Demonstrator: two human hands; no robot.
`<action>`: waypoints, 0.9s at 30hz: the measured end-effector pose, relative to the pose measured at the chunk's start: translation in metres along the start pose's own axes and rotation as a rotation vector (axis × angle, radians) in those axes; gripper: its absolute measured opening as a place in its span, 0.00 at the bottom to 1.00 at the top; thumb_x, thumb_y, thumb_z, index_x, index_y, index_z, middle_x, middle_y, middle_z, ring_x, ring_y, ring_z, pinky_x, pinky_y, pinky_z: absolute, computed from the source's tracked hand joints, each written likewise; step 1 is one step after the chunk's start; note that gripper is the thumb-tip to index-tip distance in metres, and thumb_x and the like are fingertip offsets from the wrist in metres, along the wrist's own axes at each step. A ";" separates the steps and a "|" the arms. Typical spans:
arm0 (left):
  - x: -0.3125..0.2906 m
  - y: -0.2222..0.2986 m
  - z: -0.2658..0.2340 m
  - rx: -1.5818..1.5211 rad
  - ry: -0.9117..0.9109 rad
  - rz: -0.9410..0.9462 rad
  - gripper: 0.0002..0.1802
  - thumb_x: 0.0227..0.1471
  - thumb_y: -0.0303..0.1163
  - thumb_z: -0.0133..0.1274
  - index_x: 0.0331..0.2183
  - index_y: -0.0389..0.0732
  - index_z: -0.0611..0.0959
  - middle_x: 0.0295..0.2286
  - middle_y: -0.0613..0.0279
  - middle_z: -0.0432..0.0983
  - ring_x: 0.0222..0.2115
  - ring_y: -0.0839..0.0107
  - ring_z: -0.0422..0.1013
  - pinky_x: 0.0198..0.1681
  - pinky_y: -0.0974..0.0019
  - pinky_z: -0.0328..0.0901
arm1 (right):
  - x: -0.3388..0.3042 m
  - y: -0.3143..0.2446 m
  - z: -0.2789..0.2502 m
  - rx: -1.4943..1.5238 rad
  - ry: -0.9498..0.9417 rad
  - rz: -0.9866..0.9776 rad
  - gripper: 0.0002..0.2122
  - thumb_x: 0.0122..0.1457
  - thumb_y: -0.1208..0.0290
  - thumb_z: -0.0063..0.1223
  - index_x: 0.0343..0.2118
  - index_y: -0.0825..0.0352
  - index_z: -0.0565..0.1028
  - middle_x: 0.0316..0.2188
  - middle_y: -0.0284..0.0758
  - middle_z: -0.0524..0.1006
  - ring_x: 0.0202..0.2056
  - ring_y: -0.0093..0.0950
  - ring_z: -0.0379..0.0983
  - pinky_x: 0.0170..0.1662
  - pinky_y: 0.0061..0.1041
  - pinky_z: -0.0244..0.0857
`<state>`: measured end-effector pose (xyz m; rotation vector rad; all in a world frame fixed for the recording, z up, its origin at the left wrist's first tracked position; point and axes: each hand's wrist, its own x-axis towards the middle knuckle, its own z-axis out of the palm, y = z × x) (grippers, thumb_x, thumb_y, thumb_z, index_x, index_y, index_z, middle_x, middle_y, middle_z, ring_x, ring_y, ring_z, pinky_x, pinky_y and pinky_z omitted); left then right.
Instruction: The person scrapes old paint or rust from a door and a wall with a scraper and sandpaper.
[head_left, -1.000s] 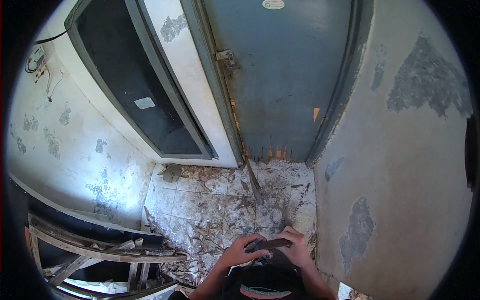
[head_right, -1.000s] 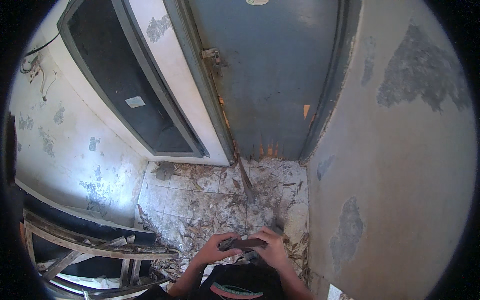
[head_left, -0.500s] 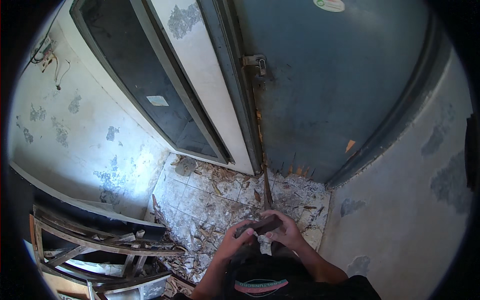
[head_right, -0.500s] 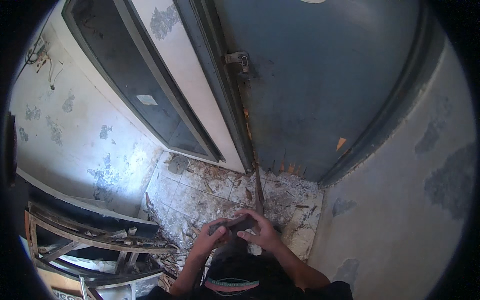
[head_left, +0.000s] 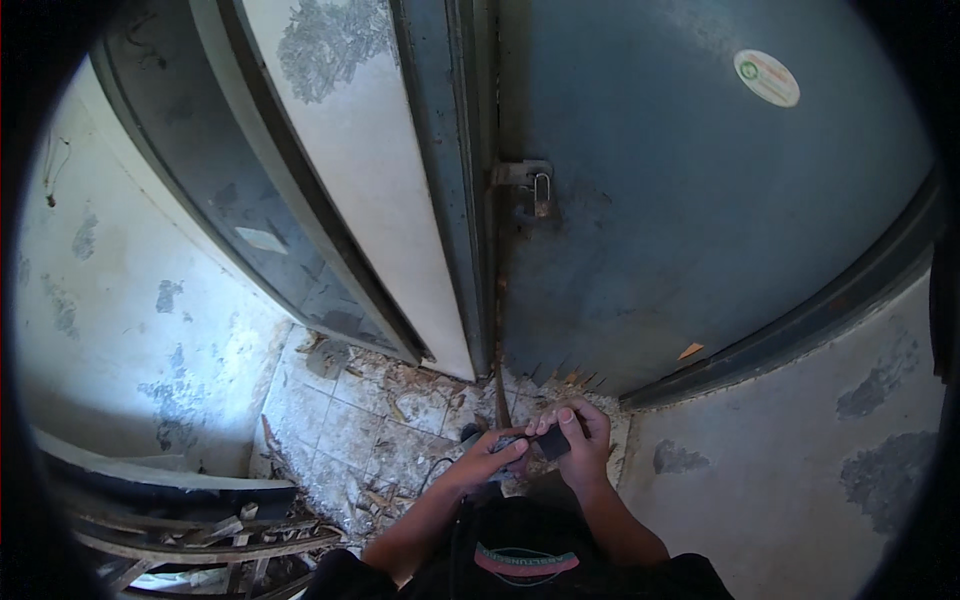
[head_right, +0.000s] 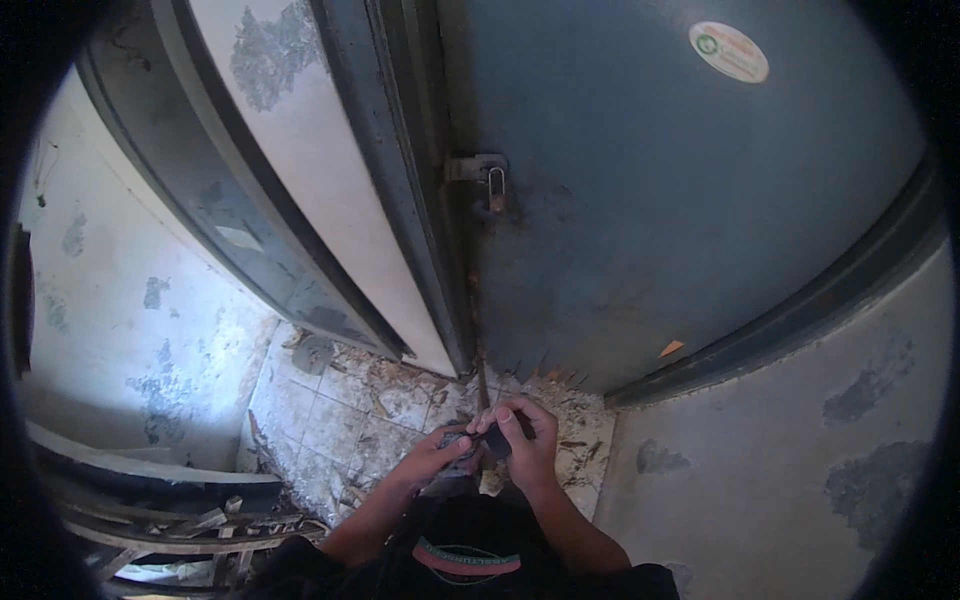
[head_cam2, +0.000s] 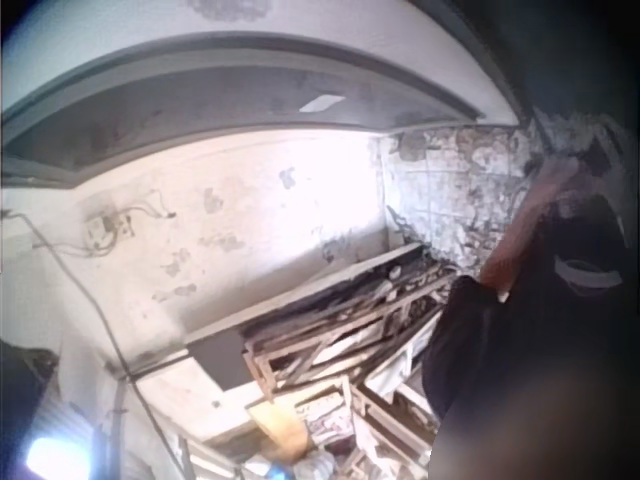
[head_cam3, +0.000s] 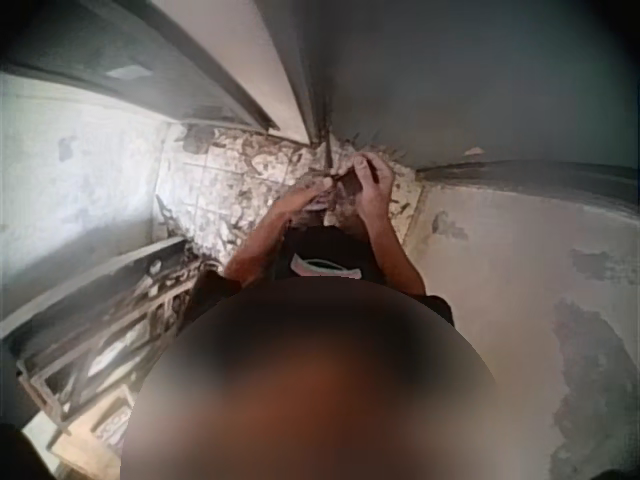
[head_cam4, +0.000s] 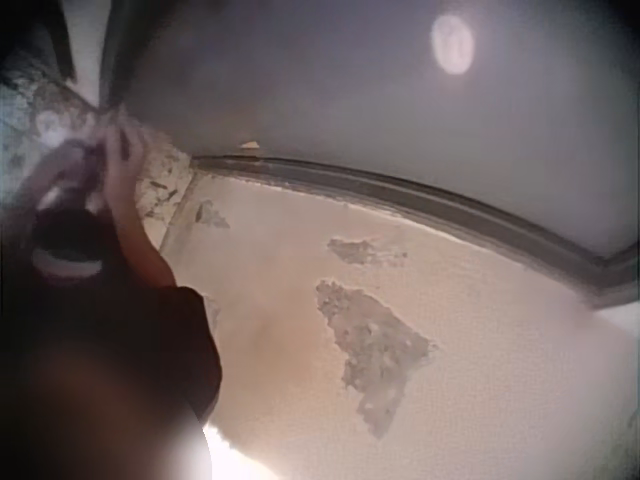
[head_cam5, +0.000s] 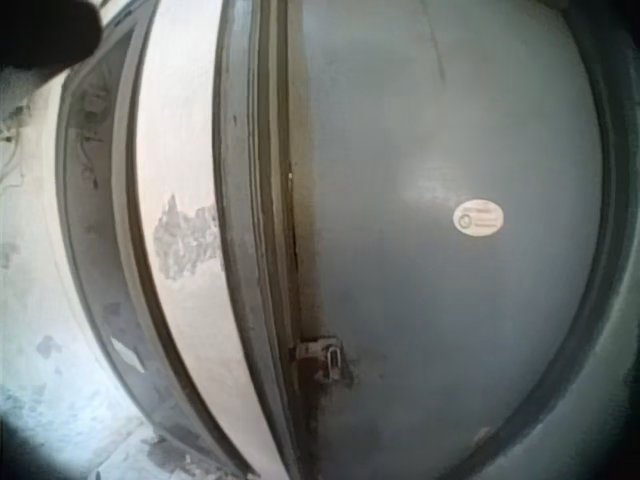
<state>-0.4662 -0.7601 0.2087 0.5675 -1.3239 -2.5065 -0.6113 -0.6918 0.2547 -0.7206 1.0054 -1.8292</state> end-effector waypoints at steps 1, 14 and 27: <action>0.013 0.006 -0.009 0.044 -0.054 -0.010 0.27 0.56 0.46 0.48 0.47 0.32 0.72 0.22 0.69 0.66 0.23 0.80 0.63 0.28 0.74 0.60 | 0.009 -0.001 0.002 0.038 0.085 -0.027 0.10 0.59 0.69 0.48 0.25 0.69 0.68 0.24 0.36 0.71 0.28 0.29 0.70 0.36 0.31 0.66; 0.087 0.072 -0.016 0.124 0.075 0.069 0.25 0.56 0.44 0.48 0.48 0.35 0.72 0.24 0.69 0.68 0.26 0.81 0.63 0.30 0.76 0.60 | 0.119 -0.030 0.006 0.090 0.214 -0.045 0.08 0.56 0.74 0.53 0.23 0.69 0.71 0.21 0.34 0.71 0.24 0.25 0.69 0.30 0.25 0.66; 0.130 0.102 0.013 0.438 0.316 0.530 0.26 0.49 0.33 0.57 0.50 0.38 0.72 0.38 0.60 0.72 0.34 0.76 0.66 0.39 0.72 0.61 | 0.189 -0.049 -0.001 -0.236 0.211 -0.523 0.14 0.57 0.79 0.45 0.14 0.69 0.62 0.14 0.32 0.65 0.18 0.20 0.62 0.23 0.22 0.62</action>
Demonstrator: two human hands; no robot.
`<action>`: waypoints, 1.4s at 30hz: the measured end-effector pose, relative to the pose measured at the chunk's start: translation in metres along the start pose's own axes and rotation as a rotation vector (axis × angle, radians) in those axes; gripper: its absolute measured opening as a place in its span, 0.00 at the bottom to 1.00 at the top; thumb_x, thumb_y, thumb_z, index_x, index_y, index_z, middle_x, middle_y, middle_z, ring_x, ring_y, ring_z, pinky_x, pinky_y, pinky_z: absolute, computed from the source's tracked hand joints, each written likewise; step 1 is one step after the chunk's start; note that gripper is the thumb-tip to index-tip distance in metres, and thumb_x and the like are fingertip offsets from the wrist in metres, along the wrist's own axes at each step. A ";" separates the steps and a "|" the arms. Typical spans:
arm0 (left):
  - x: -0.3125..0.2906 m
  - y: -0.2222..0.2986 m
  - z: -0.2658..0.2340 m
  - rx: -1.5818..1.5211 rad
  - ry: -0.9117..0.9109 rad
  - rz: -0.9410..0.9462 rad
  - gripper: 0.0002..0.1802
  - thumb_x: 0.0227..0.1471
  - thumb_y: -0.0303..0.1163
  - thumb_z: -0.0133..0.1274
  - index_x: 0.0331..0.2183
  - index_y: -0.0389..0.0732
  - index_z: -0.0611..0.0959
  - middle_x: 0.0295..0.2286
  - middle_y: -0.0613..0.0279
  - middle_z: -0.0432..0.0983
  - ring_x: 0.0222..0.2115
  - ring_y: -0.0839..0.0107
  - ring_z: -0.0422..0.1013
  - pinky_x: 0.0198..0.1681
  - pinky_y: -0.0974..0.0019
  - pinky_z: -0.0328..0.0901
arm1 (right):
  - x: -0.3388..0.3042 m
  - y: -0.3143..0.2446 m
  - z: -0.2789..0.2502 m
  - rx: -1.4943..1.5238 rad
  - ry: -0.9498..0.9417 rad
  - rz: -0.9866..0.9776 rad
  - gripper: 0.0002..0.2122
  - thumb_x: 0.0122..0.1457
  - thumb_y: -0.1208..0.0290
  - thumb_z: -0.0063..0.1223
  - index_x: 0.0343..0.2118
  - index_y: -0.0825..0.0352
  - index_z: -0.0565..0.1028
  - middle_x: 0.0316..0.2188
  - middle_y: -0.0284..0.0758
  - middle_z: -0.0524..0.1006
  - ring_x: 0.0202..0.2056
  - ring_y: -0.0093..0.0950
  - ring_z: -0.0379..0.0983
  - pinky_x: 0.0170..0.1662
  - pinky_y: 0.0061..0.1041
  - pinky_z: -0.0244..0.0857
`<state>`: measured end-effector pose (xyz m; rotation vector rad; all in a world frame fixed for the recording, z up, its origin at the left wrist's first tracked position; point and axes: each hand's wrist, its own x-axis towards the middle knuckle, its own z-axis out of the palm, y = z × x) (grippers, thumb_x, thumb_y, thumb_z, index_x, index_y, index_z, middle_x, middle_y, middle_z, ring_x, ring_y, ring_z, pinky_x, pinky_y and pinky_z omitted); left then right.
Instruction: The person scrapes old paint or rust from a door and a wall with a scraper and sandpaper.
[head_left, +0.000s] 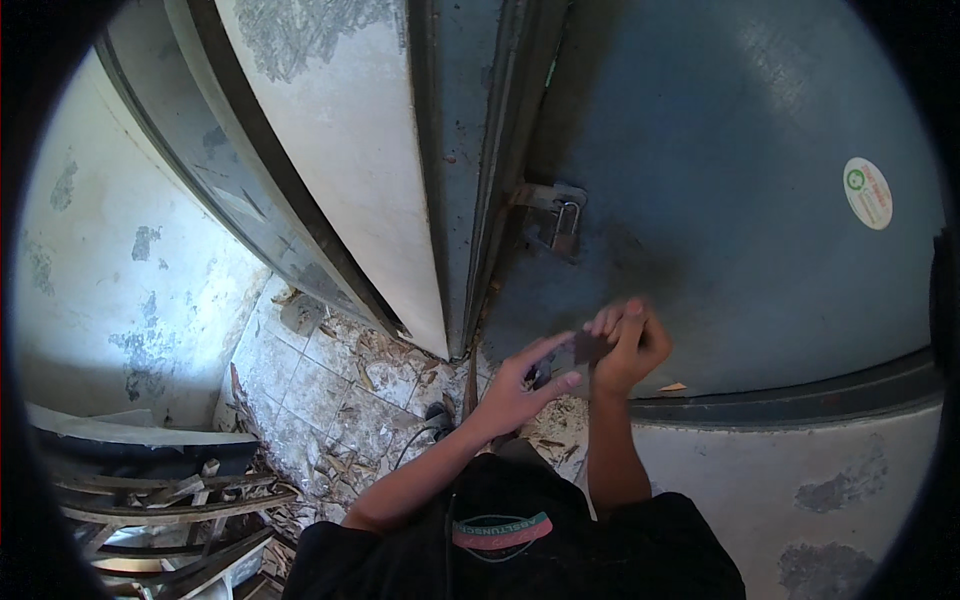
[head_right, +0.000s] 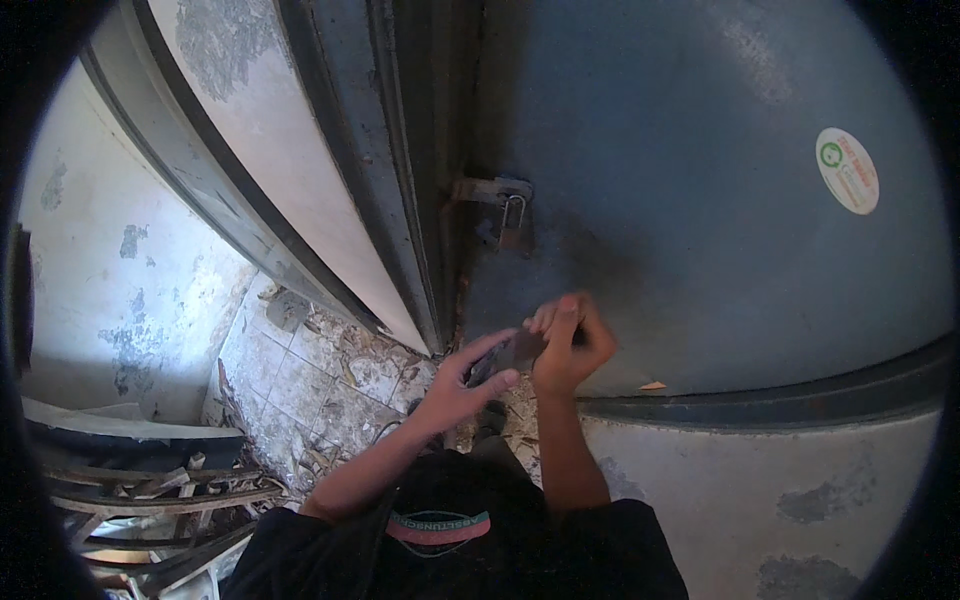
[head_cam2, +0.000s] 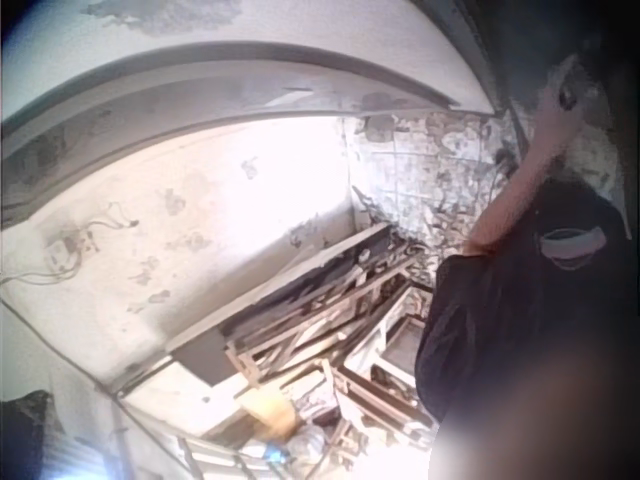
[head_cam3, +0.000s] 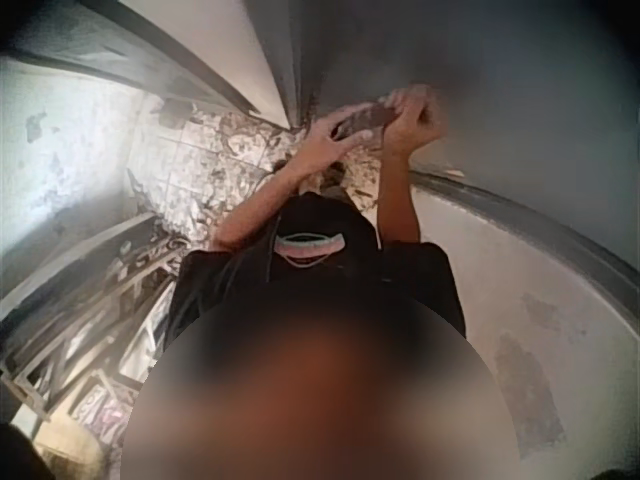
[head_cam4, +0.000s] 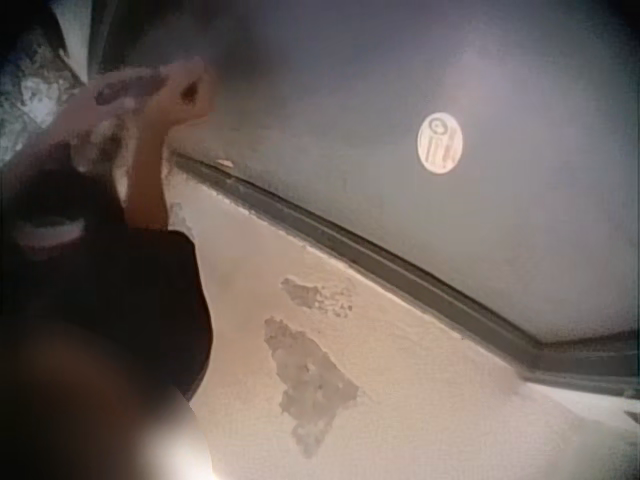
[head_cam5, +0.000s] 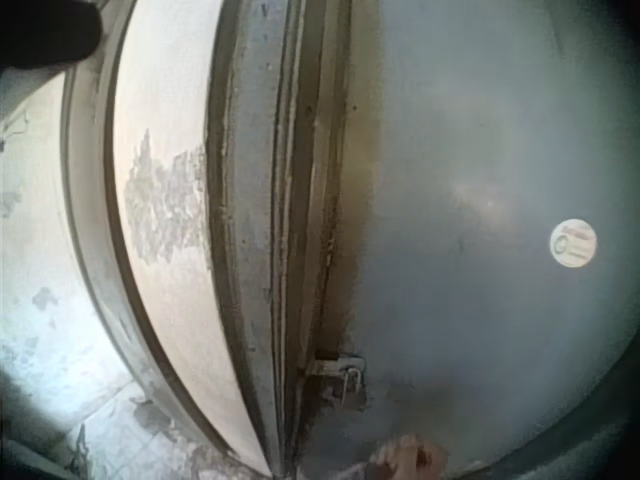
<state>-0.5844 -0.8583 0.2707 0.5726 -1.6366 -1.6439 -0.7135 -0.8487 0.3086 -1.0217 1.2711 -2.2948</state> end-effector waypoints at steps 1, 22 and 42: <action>0.004 0.002 0.002 -0.054 0.028 0.009 0.25 0.50 0.33 0.57 0.50 0.38 0.72 0.39 0.60 0.72 0.35 0.76 0.66 0.39 0.72 0.61 | 0.016 -0.003 0.005 -0.036 0.025 -0.044 0.15 0.58 0.77 0.44 0.14 0.69 0.62 0.13 0.31 0.63 0.17 0.20 0.62 0.22 0.22 0.61; -0.050 -0.010 -0.053 -0.210 0.172 -0.258 0.13 0.52 0.29 0.52 0.40 0.37 0.76 0.36 0.64 0.73 0.41 0.75 0.67 0.47 0.70 0.60 | 0.100 0.015 0.059 -0.562 -0.075 -0.970 0.10 0.48 0.86 0.43 0.13 0.70 0.61 0.12 0.35 0.63 0.14 0.23 0.61 0.19 0.21 0.57; 0.114 -0.025 -0.017 -0.244 0.259 -0.148 0.20 0.53 0.41 0.52 0.42 0.36 0.76 0.29 0.65 0.72 0.22 0.79 0.63 0.27 0.76 0.60 | 0.019 0.005 -0.052 -0.460 0.017 -0.403 0.16 0.57 0.77 0.46 0.13 0.71 0.62 0.12 0.35 0.67 0.15 0.22 0.65 0.19 0.22 0.62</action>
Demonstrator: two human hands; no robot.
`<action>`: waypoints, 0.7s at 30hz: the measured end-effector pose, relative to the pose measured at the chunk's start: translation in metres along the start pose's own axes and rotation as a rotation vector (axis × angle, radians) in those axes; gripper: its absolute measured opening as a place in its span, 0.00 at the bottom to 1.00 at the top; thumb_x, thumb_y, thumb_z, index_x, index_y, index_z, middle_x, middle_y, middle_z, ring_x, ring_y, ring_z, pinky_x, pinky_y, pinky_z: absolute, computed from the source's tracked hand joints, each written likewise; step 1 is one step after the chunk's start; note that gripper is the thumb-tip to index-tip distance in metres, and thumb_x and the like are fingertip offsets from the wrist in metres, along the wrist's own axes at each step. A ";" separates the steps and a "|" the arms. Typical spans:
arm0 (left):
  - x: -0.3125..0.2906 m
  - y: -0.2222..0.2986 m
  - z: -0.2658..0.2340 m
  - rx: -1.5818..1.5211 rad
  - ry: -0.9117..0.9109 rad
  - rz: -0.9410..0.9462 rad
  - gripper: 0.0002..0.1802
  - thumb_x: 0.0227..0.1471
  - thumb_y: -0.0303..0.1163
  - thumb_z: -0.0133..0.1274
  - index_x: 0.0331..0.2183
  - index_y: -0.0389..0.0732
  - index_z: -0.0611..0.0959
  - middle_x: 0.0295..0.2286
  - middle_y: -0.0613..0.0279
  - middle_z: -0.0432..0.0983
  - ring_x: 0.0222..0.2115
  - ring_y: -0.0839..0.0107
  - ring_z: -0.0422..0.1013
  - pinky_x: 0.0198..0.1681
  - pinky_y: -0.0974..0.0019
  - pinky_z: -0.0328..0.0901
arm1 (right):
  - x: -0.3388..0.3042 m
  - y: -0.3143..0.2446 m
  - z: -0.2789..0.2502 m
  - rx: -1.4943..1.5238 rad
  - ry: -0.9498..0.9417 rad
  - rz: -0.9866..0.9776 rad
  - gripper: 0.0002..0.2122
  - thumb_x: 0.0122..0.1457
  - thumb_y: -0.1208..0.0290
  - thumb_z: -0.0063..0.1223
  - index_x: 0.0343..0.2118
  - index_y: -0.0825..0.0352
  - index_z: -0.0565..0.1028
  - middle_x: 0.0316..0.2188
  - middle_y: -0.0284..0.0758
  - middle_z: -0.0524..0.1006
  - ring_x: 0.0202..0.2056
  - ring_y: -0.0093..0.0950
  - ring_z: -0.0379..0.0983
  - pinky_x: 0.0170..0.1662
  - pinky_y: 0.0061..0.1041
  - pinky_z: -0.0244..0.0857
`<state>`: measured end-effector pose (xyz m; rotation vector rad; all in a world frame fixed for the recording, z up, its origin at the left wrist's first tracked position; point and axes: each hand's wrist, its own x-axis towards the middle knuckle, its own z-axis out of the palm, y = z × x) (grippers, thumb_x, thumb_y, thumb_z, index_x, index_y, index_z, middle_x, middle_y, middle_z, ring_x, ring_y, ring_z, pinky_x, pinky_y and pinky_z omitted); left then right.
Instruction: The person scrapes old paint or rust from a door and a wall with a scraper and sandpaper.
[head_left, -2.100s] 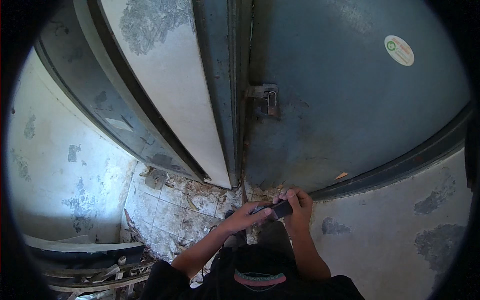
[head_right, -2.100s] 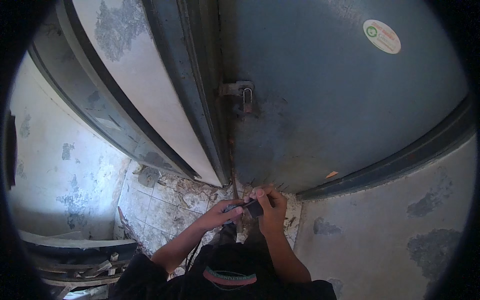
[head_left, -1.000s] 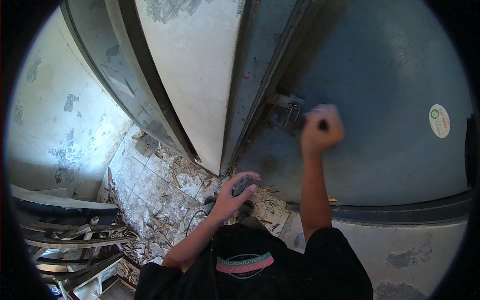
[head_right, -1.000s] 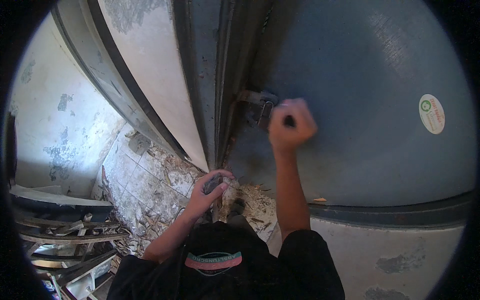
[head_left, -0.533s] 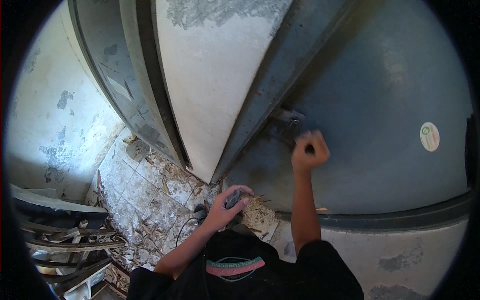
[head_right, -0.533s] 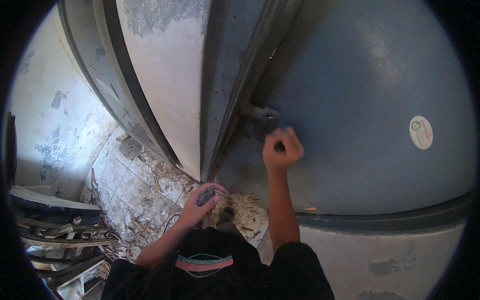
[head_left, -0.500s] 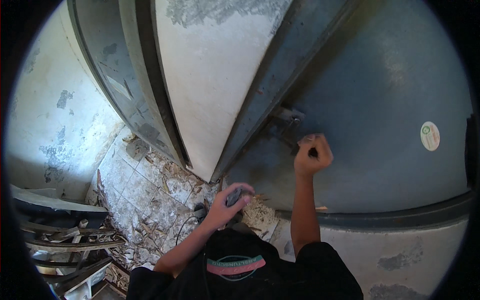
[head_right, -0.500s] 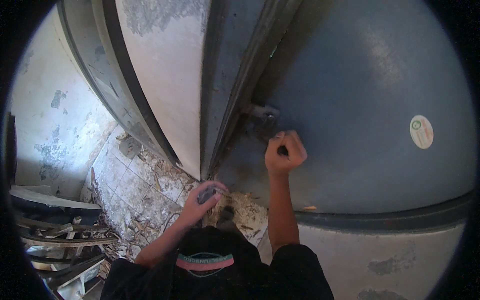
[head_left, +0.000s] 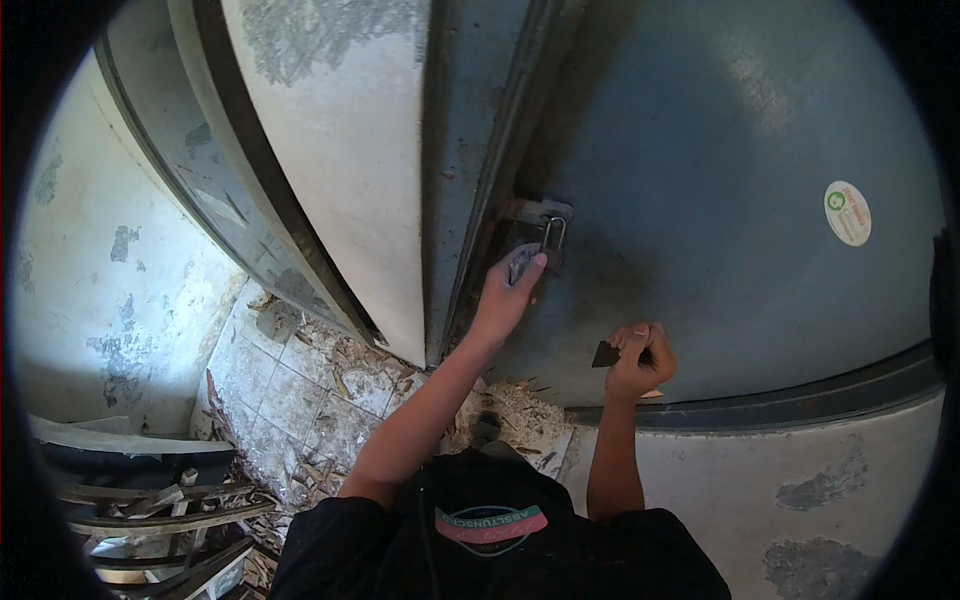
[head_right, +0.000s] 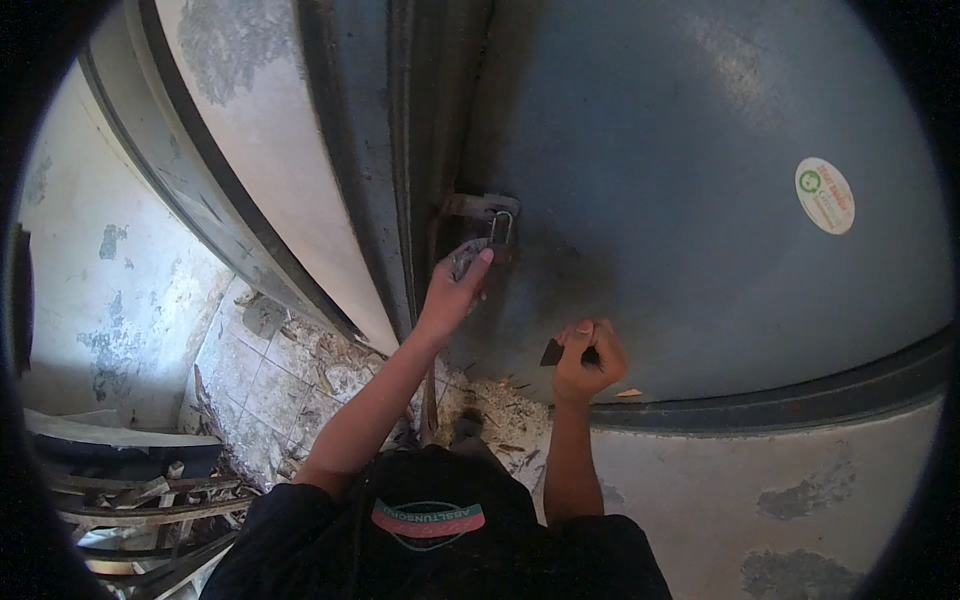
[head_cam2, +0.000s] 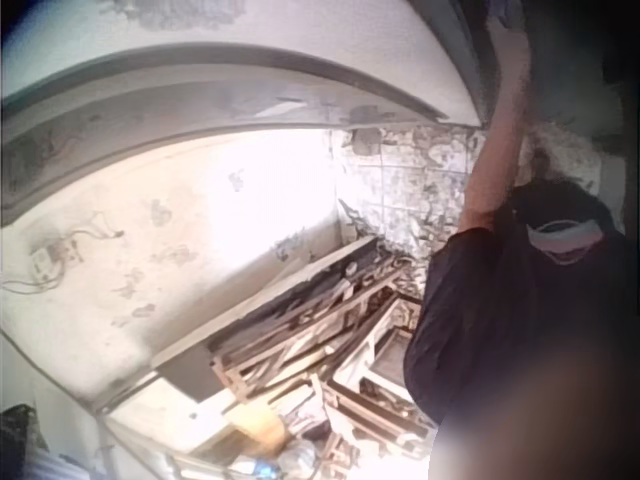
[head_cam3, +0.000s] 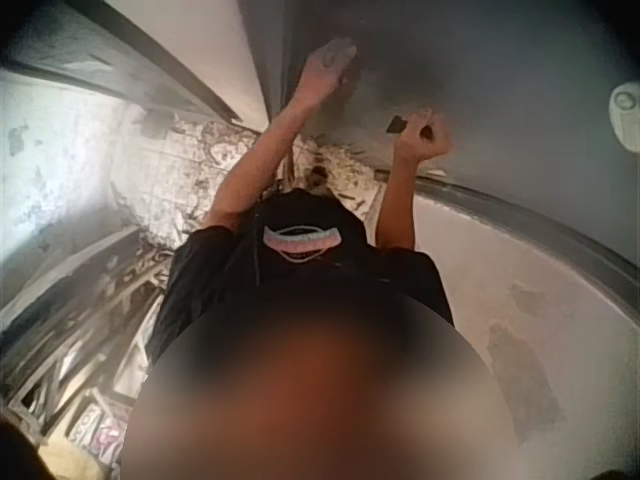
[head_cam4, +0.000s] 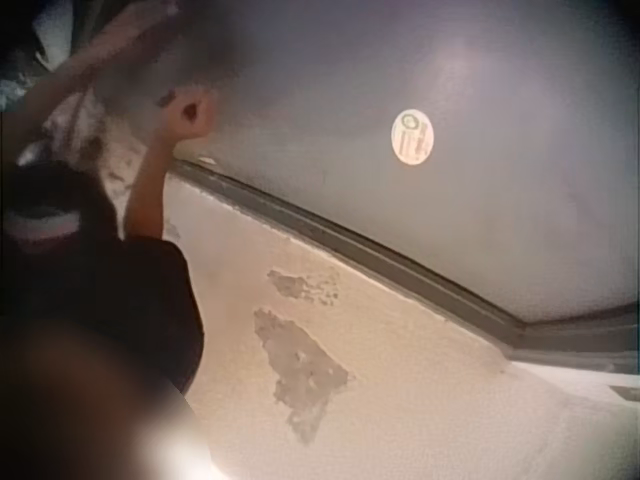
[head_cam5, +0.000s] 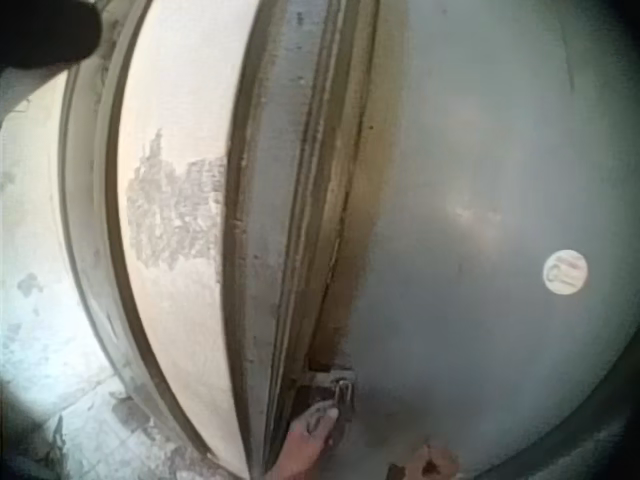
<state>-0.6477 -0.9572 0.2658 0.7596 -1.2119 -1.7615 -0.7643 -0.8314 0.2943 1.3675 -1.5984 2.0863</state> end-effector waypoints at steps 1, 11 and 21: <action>0.002 0.000 -0.001 0.005 0.000 -0.002 0.20 0.53 0.41 0.52 0.42 0.36 0.76 0.29 0.65 0.72 0.22 0.79 0.63 0.27 0.76 0.60 | -0.002 0.000 -0.002 0.001 -0.018 0.007 0.16 0.57 0.77 0.46 0.13 0.70 0.62 0.12 0.35 0.67 0.15 0.22 0.65 0.19 0.22 0.62; -0.004 0.013 -0.012 -0.444 -0.165 -0.135 0.15 0.56 0.40 0.50 0.36 0.36 0.74 0.26 0.64 0.71 0.20 0.81 0.59 0.24 0.74 0.59 | -0.014 -0.001 -0.005 0.019 -0.156 0.009 0.17 0.59 0.76 0.43 0.13 0.69 0.60 0.13 0.31 0.63 0.15 0.20 0.61 0.19 0.22 0.61; 0.006 -0.012 -0.005 -0.686 -0.303 -0.119 0.16 0.57 0.41 0.47 0.37 0.37 0.73 0.27 0.63 0.71 0.21 0.82 0.59 0.25 0.75 0.60 | 0.055 -0.020 0.058 0.435 -0.083 0.192 0.16 0.60 0.76 0.40 0.13 0.69 0.61 0.12 0.31 0.60 0.15 0.21 0.58 0.18 0.23 0.59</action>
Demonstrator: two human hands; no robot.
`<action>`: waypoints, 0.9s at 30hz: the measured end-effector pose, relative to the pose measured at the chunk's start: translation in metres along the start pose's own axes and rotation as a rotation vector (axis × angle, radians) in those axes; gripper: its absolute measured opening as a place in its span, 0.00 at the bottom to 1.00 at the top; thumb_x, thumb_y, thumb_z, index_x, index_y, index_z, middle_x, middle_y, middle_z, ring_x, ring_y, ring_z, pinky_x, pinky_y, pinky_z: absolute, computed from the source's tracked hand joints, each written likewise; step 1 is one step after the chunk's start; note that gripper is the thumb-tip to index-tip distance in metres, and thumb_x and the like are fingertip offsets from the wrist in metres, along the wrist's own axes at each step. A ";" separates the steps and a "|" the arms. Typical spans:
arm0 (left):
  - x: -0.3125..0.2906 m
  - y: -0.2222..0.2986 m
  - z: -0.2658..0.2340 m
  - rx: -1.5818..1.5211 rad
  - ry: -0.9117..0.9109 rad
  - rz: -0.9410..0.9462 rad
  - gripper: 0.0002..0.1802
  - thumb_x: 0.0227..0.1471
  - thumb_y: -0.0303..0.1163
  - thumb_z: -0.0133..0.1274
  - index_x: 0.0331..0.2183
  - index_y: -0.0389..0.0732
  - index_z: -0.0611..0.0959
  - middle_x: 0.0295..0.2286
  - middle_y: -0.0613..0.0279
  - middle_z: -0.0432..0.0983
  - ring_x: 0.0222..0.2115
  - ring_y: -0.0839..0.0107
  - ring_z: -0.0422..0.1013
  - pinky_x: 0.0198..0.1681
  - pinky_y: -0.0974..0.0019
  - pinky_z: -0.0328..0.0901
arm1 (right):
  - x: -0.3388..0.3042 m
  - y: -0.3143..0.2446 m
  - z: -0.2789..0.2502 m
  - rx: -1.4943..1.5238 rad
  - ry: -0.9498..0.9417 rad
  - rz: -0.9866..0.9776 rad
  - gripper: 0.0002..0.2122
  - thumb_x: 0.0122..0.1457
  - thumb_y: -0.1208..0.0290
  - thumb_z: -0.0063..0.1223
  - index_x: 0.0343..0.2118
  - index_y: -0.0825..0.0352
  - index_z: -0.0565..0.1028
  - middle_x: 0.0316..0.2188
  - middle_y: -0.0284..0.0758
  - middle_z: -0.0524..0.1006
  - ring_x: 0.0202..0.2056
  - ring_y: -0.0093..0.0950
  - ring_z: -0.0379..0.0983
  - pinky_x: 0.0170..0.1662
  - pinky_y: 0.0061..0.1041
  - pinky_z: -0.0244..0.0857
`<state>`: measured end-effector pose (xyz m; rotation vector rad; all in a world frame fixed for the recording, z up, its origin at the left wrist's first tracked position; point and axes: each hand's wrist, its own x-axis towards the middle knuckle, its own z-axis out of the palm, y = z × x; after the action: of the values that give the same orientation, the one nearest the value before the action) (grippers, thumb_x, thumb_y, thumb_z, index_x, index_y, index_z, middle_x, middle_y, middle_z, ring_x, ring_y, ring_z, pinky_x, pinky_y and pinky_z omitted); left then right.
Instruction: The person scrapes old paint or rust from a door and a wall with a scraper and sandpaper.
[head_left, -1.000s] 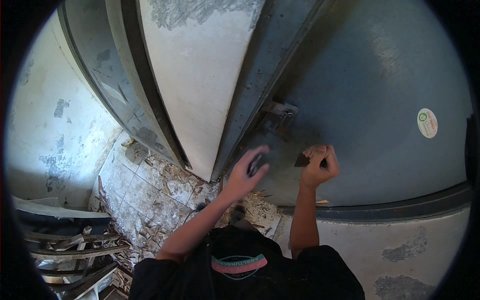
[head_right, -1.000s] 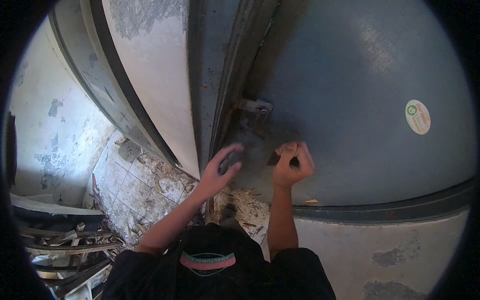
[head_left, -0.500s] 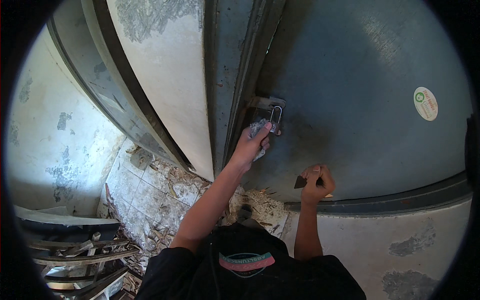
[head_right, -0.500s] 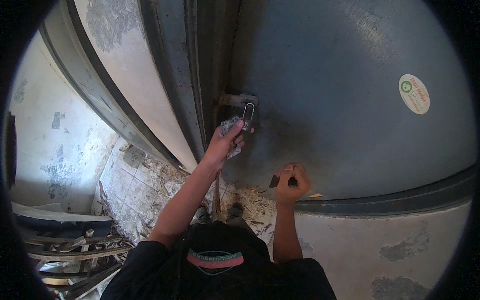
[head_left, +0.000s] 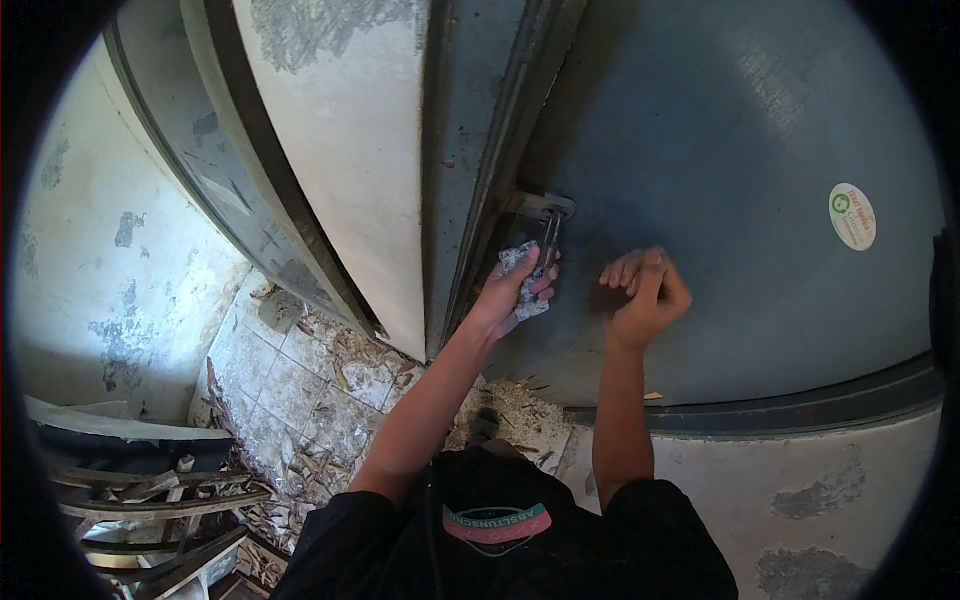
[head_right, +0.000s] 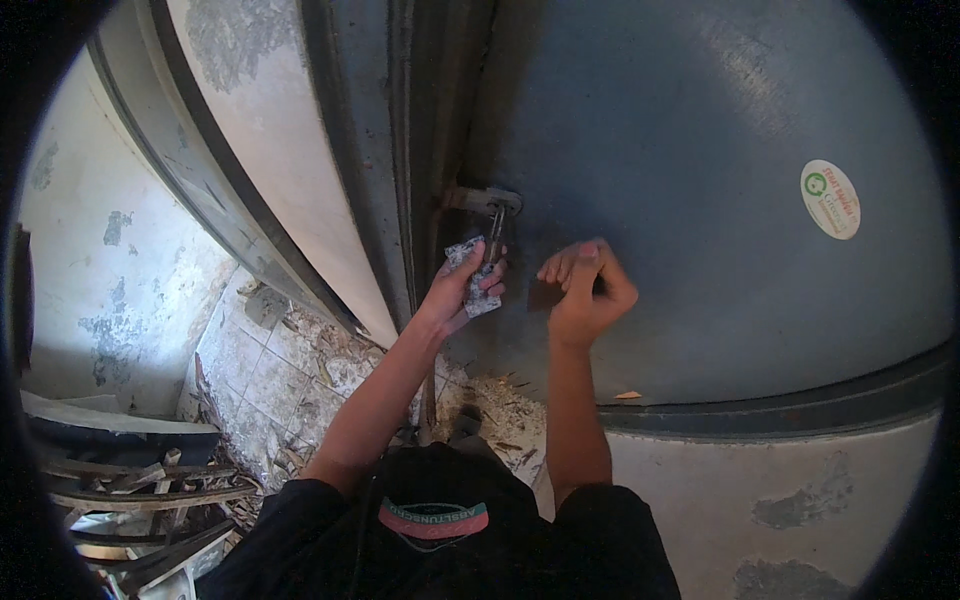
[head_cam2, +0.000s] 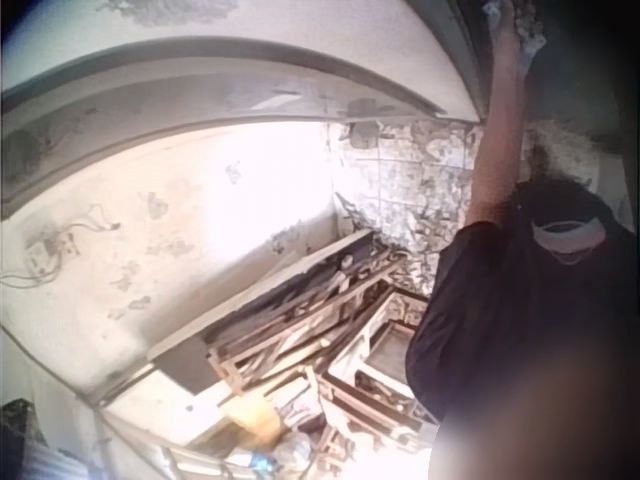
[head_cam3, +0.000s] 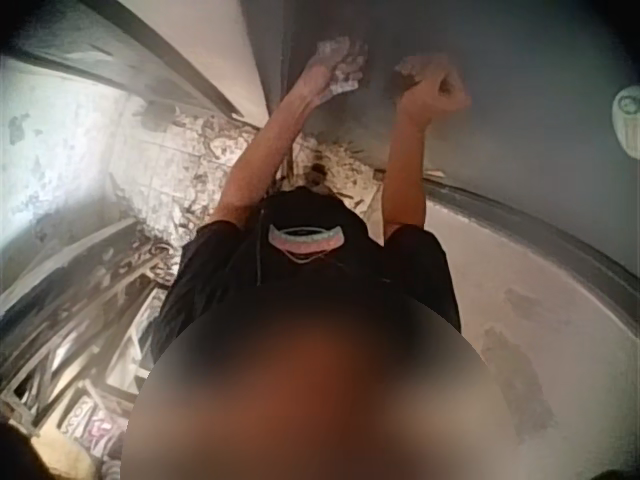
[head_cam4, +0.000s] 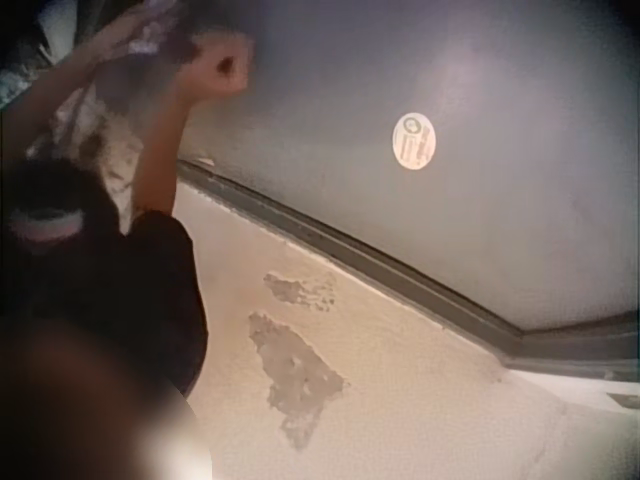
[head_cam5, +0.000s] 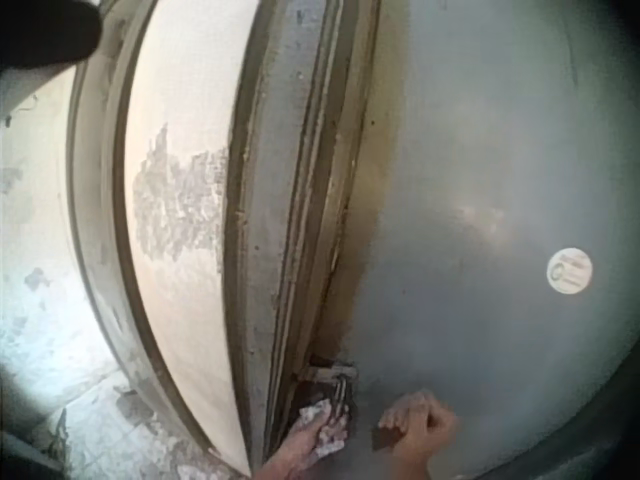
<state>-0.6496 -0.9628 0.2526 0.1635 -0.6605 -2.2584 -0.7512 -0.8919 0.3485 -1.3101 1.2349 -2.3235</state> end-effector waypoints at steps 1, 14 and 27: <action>-0.002 0.000 -0.001 -0.003 -0.001 0.002 0.16 0.57 0.41 0.47 0.37 0.37 0.73 0.27 0.63 0.71 0.21 0.82 0.59 0.25 0.75 0.60 | 0.006 -0.002 0.005 0.037 0.003 -0.013 0.16 0.59 0.77 0.39 0.13 0.69 0.60 0.12 0.31 0.60 0.15 0.21 0.59 0.18 0.24 0.59; -0.118 -0.011 -0.046 0.178 0.249 -0.095 0.21 0.57 0.41 0.47 0.46 0.34 0.72 0.34 0.61 0.74 0.20 0.84 0.58 0.24 0.76 0.60 | 0.009 0.048 0.016 -0.494 -0.294 -0.344 0.16 0.58 0.79 0.38 0.12 0.70 0.60 0.12 0.32 0.62 0.15 0.21 0.60 0.19 0.23 0.60; -0.122 -0.011 -0.030 0.146 0.243 -0.115 0.20 0.57 0.39 0.47 0.45 0.34 0.73 0.33 0.61 0.74 0.19 0.84 0.58 0.25 0.76 0.59 | 0.007 0.049 0.009 -0.552 -0.313 -0.322 0.12 0.49 0.85 0.45 0.10 0.70 0.64 0.12 0.31 0.68 0.15 0.21 0.65 0.19 0.21 0.58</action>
<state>-0.5616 -0.8824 0.2109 0.5514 -0.6996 -2.2499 -0.7582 -0.9317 0.3183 -2.0917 1.7249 -1.9023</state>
